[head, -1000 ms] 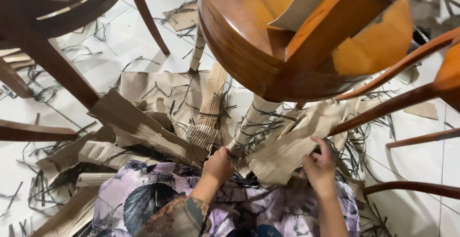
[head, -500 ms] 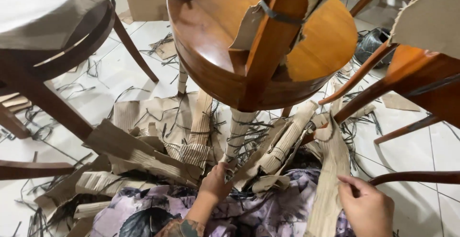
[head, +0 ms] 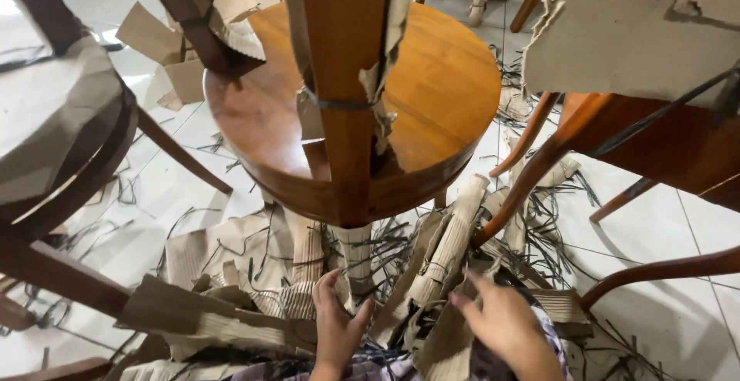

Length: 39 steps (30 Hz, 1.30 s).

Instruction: Wrapping wooden chair legs with corrugated cardboard and securing them with plastic ties for protection during transport.

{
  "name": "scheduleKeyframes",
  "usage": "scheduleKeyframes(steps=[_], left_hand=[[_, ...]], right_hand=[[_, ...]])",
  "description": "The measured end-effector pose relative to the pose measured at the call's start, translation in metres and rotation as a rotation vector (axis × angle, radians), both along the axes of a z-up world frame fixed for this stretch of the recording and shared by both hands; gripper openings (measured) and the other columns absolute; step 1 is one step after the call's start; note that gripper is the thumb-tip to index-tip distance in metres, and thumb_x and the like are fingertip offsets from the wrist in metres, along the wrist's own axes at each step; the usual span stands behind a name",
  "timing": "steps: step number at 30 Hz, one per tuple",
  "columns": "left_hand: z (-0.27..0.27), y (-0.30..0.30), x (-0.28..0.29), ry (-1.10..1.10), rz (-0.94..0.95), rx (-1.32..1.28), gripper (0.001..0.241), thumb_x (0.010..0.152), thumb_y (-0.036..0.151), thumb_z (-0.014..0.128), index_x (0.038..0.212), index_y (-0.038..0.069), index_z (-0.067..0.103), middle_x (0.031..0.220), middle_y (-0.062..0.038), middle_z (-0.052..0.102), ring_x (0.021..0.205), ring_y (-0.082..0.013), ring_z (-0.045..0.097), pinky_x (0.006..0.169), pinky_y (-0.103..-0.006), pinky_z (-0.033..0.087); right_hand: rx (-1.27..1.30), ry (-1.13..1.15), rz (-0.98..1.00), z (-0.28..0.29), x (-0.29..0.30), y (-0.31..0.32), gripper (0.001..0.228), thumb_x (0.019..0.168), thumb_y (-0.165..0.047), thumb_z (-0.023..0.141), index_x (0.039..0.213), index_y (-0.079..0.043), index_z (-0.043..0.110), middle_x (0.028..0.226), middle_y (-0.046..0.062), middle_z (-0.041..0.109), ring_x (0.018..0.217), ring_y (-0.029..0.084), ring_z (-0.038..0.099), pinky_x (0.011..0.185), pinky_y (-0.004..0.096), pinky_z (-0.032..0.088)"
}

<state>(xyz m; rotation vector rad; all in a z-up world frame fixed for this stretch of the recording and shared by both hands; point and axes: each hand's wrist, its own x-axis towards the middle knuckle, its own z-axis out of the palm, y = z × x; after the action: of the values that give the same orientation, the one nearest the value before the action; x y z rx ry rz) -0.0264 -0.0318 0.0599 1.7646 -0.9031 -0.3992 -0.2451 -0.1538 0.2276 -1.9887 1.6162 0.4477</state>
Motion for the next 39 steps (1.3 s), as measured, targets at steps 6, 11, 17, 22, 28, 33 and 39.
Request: scheduleKeyframes(steps=[6,11,17,22,28,33,39], left_hand=[[0.009,-0.042,0.012,0.042,-0.017,0.02,0.096,0.077,0.034,0.089,0.15,0.006,0.034,0.147,-0.016,0.047,0.138,-0.0342,0.045,0.113,-0.0496,0.039],[0.037,-0.065,0.022,0.431,0.014,0.033,0.064,0.076,0.018,0.072,0.136,0.017,0.05,0.113,-0.005,0.067,0.096,-0.0236,0.065,0.077,-0.0403,0.052],[0.049,-0.061,0.035,0.565,-0.062,-0.007,0.034,0.076,0.0,0.061,0.107,0.013,0.055,0.083,-0.005,0.059,0.071,-0.0191,0.052,0.061,-0.0354,0.041],[0.057,-0.04,0.045,0.539,-0.116,-0.058,0.047,0.075,-0.001,0.064,0.12,0.013,0.058,0.089,-0.006,0.065,0.077,-0.0211,0.059,0.066,-0.0355,0.047],[0.05,-0.015,0.065,0.486,-0.188,-0.237,0.048,0.073,-0.002,0.064,0.12,0.008,0.061,0.083,-0.009,0.062,0.069,-0.022,0.055,0.058,-0.0381,0.041],[0.058,0.005,0.065,0.5,-0.167,-0.28,0.065,0.068,-0.003,0.068,0.132,0.007,0.064,0.097,-0.009,0.074,0.084,-0.0209,0.066,0.067,-0.0357,0.05],[0.053,0.021,0.078,0.46,-0.204,-0.363,0.051,0.069,0.0,0.065,0.12,0.004,0.069,0.074,-0.004,0.064,0.066,-0.0154,0.055,0.058,-0.0324,0.041]], right_hand=[[0.105,-1.027,-0.599,0.091,0.071,-0.031,0.086,0.093,0.004,0.06,0.164,-0.02,0.017,0.135,0.002,0.062,0.126,0.015,0.06,0.114,0.03,0.05],[0.383,-1.982,-0.198,-0.046,0.085,-0.118,0.045,0.086,0.004,0.073,0.126,-0.015,0.066,0.098,0.003,0.072,0.088,0.017,0.067,0.087,0.049,0.05],[0.292,-2.027,0.016,-0.009,0.103,-0.087,0.033,0.093,-0.004,0.072,0.124,-0.004,0.065,0.119,0.013,0.074,0.107,0.032,0.074,0.085,0.045,0.068],[0.233,-1.982,-0.18,-0.015,0.104,-0.074,0.017,0.092,-0.006,0.072,0.109,-0.008,0.069,0.114,0.006,0.074,0.097,0.019,0.072,0.08,0.043,0.067],[0.182,-1.912,-0.382,0.003,0.121,-0.026,0.049,0.082,-0.01,0.068,0.127,0.006,0.056,0.126,0.022,0.066,0.116,0.041,0.065,0.094,0.055,0.058],[0.038,-1.834,-0.618,0.002,0.123,0.0,0.024,0.084,-0.01,0.073,0.106,-0.003,0.067,0.11,0.015,0.074,0.107,0.031,0.072,0.089,0.06,0.063],[0.069,-1.842,-0.753,0.027,0.138,0.031,0.027,0.083,-0.003,0.068,0.108,-0.002,0.057,0.116,0.015,0.068,0.111,0.033,0.067,0.096,0.068,0.056]])
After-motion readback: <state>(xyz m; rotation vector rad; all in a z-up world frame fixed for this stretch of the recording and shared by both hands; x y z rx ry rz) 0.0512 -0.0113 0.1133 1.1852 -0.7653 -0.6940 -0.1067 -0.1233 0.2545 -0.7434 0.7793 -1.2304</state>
